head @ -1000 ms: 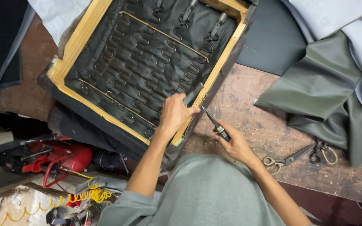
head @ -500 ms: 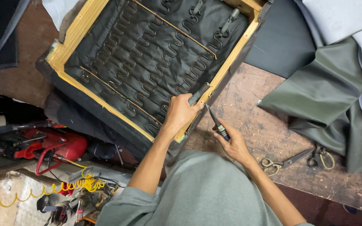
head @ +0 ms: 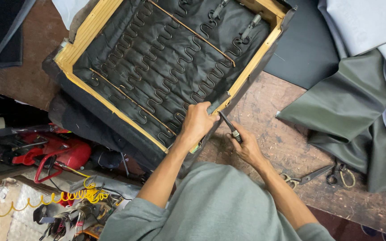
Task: The person uses a hammer and a pointed tool to secure a black fabric cover over a wooden frame with springs. They repeatedly tap the fabric along the edges and corners, adjusting the material to fit the frame.
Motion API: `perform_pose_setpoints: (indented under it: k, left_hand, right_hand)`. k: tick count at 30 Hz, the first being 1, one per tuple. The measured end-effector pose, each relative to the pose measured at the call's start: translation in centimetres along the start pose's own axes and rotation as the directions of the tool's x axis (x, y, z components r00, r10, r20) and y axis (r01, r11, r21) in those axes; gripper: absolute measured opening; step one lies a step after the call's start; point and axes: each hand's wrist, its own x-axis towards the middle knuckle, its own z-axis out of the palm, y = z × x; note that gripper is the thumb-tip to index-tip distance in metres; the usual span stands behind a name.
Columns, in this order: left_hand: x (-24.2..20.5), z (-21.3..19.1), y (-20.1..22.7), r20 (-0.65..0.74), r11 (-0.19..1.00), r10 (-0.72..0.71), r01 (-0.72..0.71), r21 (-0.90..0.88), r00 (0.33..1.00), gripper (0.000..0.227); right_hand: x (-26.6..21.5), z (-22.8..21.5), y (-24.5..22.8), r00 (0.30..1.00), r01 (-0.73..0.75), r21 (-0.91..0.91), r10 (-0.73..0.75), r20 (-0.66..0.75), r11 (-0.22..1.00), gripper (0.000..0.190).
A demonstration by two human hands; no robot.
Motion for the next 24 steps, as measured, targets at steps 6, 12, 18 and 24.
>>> perform_pose_setpoints:
  k: [6,12,18,24]
  left_hand:
    - [-0.6,-0.2,-0.7,0.070,1.000,0.026,-0.027,0.012,0.997,0.044]
    - [-0.2,-0.6,-2.2,0.101,0.992,0.115,-0.108,-0.068,0.988,0.060]
    - [-1.0,-1.0,-2.6,0.231,1.000,-0.007,0.013,-0.027,0.973,0.045]
    - [-1.9,-0.4,-1.5,0.157,1.000,0.013,-0.014,0.009,0.988,0.044]
  right_hand:
    - [-0.7,-2.3,-0.3,0.894,0.269,-0.609,-0.429,-0.131,0.746,0.051]
    - [-1.1,-1.4,-1.0,0.970,0.190,-0.390,-0.233,-0.065,0.901,0.065]
    - [-1.6,-1.1,0.4,0.987,-0.131,0.012,0.129,0.097,0.991,0.051]
    - [-1.9,-5.2,4.5,0.649,-0.748,0.653,-0.078,0.757,0.116,0.040]
